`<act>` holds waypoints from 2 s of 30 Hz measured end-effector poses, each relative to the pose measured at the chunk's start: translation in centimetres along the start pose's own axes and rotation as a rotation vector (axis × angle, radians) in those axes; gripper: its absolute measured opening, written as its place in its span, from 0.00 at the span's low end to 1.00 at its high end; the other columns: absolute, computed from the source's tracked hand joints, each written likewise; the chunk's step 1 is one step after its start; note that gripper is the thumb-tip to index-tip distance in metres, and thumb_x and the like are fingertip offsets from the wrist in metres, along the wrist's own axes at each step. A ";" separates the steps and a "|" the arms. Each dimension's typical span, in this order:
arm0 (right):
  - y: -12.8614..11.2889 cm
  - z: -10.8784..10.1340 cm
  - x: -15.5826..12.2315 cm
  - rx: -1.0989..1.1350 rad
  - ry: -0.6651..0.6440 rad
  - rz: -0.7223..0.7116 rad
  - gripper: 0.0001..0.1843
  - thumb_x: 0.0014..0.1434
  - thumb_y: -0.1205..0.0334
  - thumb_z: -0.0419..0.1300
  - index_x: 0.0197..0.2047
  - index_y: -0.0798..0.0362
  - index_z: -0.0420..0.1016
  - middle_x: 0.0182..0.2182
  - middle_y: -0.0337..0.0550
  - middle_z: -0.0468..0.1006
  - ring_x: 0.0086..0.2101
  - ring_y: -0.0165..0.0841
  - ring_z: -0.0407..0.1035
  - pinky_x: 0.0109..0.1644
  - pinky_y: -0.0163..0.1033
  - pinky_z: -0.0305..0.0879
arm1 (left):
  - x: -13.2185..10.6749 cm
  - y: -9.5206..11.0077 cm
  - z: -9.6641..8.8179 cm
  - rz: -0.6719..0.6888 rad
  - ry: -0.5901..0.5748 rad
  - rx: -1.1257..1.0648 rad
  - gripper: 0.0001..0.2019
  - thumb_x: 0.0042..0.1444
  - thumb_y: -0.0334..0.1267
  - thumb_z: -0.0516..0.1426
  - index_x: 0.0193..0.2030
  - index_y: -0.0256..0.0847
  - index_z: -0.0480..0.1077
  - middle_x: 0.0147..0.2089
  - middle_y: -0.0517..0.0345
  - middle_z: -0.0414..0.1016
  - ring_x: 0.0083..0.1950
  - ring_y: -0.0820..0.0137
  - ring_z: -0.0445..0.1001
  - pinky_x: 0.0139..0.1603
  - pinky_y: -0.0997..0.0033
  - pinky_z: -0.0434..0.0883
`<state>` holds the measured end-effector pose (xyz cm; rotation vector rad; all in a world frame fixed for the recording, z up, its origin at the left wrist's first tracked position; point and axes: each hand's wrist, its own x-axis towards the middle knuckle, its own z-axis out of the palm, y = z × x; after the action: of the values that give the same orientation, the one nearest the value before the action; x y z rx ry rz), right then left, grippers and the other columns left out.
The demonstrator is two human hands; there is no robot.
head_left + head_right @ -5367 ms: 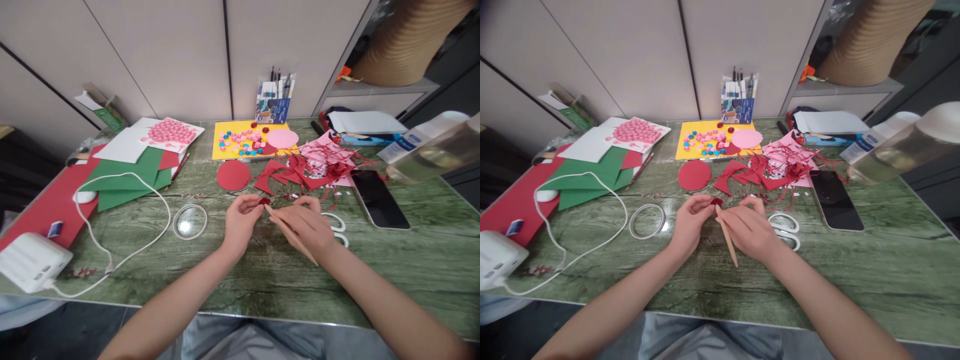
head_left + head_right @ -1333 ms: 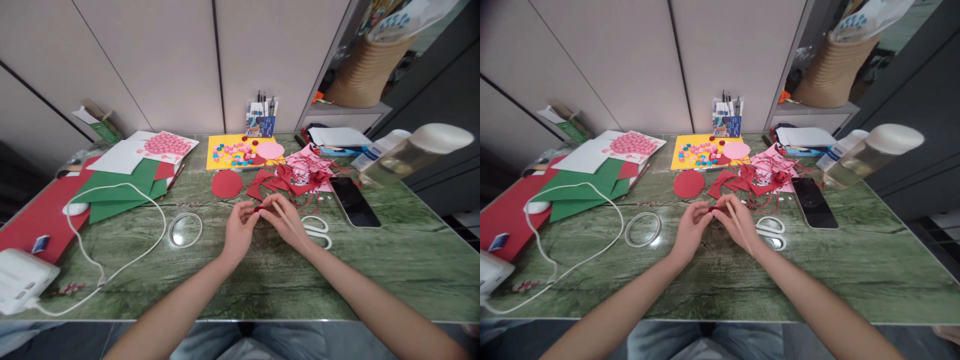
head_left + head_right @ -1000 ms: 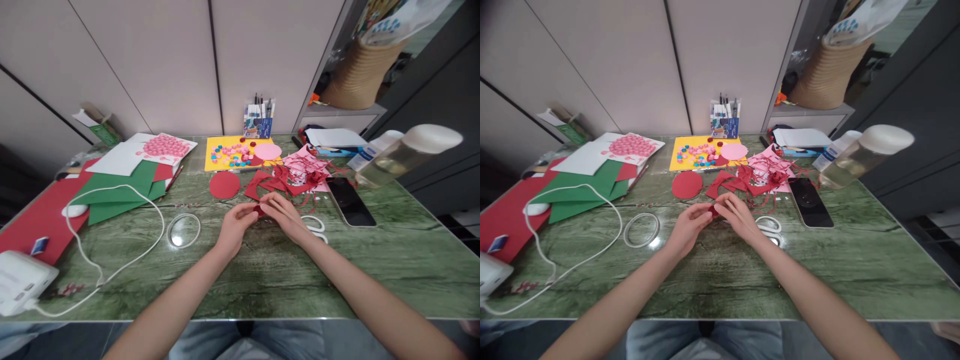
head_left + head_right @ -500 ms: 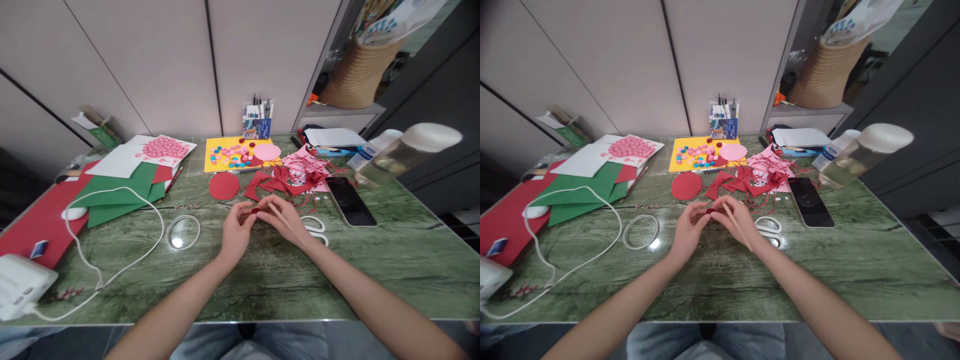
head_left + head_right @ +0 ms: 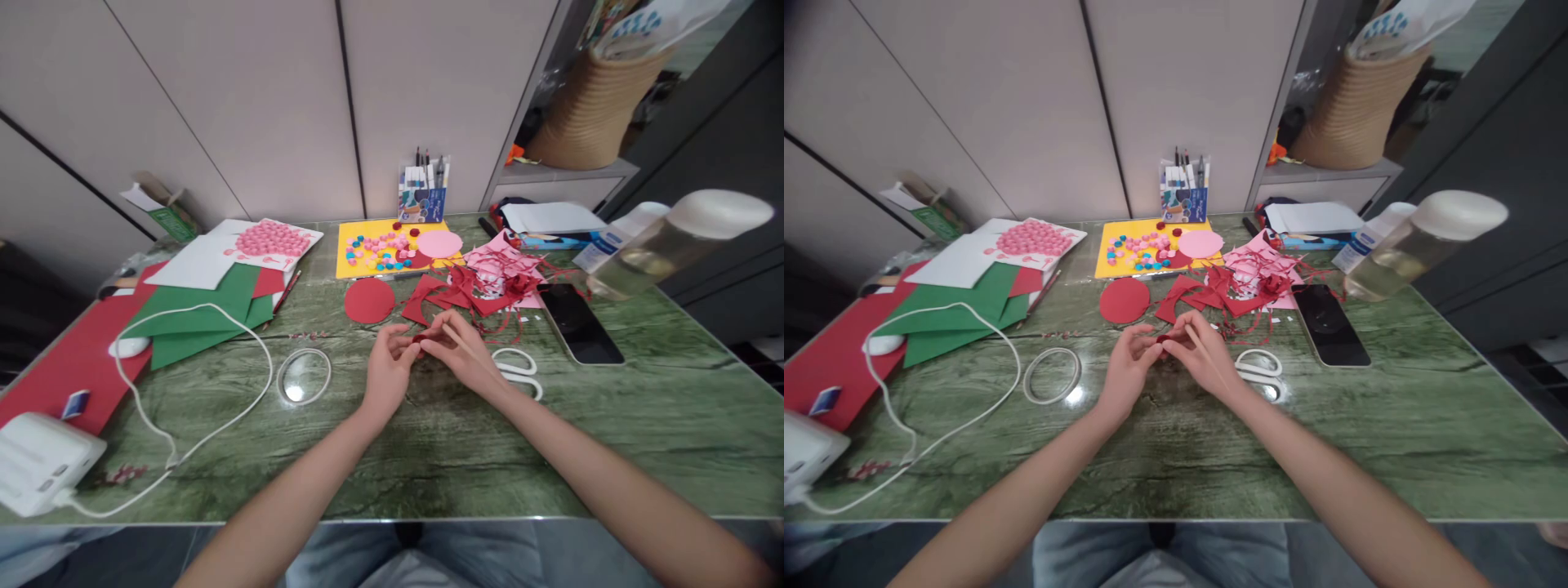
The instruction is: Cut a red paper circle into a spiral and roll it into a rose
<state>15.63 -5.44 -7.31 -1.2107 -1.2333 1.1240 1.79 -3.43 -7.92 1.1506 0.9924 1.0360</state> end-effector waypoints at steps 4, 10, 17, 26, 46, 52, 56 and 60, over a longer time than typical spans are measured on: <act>-0.1 -0.8 0.2 0.058 -0.028 0.068 0.15 0.50 0.57 0.62 0.37 0.47 0.60 0.31 0.35 0.74 0.31 0.33 0.72 0.38 0.40 0.69 | 0.3 0.4 -0.1 -0.114 -0.047 -0.064 0.13 0.48 0.37 0.60 0.40 0.37 0.66 0.34 0.56 0.74 0.34 0.71 0.74 0.33 0.73 0.69; -0.2 -1.0 0.3 0.185 -0.057 0.118 0.12 0.57 0.51 0.55 0.38 0.48 0.60 0.29 0.34 0.72 0.32 0.31 0.71 0.42 0.43 0.70 | 0.3 1.0 0.1 -0.251 -0.052 -0.275 0.13 0.43 0.37 0.64 0.36 0.35 0.70 0.34 0.55 0.76 0.34 0.73 0.75 0.40 0.71 0.70; -0.5 -1.6 0.4 0.068 -0.055 0.082 0.14 0.51 0.54 0.61 0.38 0.48 0.63 0.30 0.35 0.73 0.33 0.32 0.71 0.40 0.41 0.69 | 0.2 1.0 0.0 -0.196 -0.104 -0.227 0.13 0.42 0.34 0.64 0.38 0.38 0.74 0.40 0.54 0.76 0.41 0.71 0.73 0.45 0.70 0.68; -0.4 -1.1 0.0 -0.179 0.000 -0.121 0.14 0.50 0.56 0.63 0.36 0.49 0.63 0.35 0.41 0.77 0.35 0.37 0.73 0.40 0.43 0.68 | 0.1 0.8 -0.1 0.084 -0.066 0.069 0.11 0.49 0.32 0.59 0.42 0.39 0.70 0.39 0.54 0.75 0.42 0.69 0.72 0.47 0.67 0.67; -1.9 0.8 -2.8 -0.263 0.168 -0.313 0.11 0.54 0.65 0.61 0.36 0.46 0.62 0.39 0.43 0.78 0.40 0.38 0.74 0.43 0.44 0.70 | -3.0 1.9 0.9 0.353 0.121 0.235 0.10 0.56 0.32 0.54 0.45 0.42 0.65 0.42 0.54 0.69 0.42 0.69 0.69 0.45 0.69 0.66; -2.7 -0.3 -3.1 -0.184 0.102 -0.415 0.15 0.52 0.70 0.62 0.38 0.44 0.61 0.39 0.41 0.78 0.40 0.37 0.73 0.47 0.48 0.68 | -3.7 2.2 0.6 0.454 0.028 0.230 0.16 0.55 0.29 0.55 0.50 0.45 0.63 0.42 0.55 0.72 0.45 0.68 0.71 0.53 0.64 0.65; -2.7 -0.7 -3.0 -0.126 0.130 -0.439 0.18 0.50 0.71 0.64 0.38 0.45 0.61 0.38 0.41 0.77 0.39 0.38 0.73 0.45 0.48 0.69 | -3.7 2.7 0.6 0.372 -0.043 0.078 0.14 0.54 0.29 0.57 0.47 0.43 0.65 0.43 0.55 0.73 0.45 0.70 0.72 0.49 0.68 0.69; -2.6 -0.7 -2.9 -0.097 0.117 -0.422 0.18 0.50 0.71 0.64 0.39 0.46 0.61 0.37 0.40 0.77 0.38 0.36 0.73 0.43 0.45 0.70 | -3.3 3.0 0.5 0.393 -0.081 0.029 0.11 0.51 0.28 0.59 0.41 0.43 0.69 0.41 0.57 0.72 0.44 0.72 0.71 0.48 0.71 0.70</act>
<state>16.10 -8.53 -4.82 -1.0080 -1.3848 0.6815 1.13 -6.43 -4.65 1.4360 0.7329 1.2750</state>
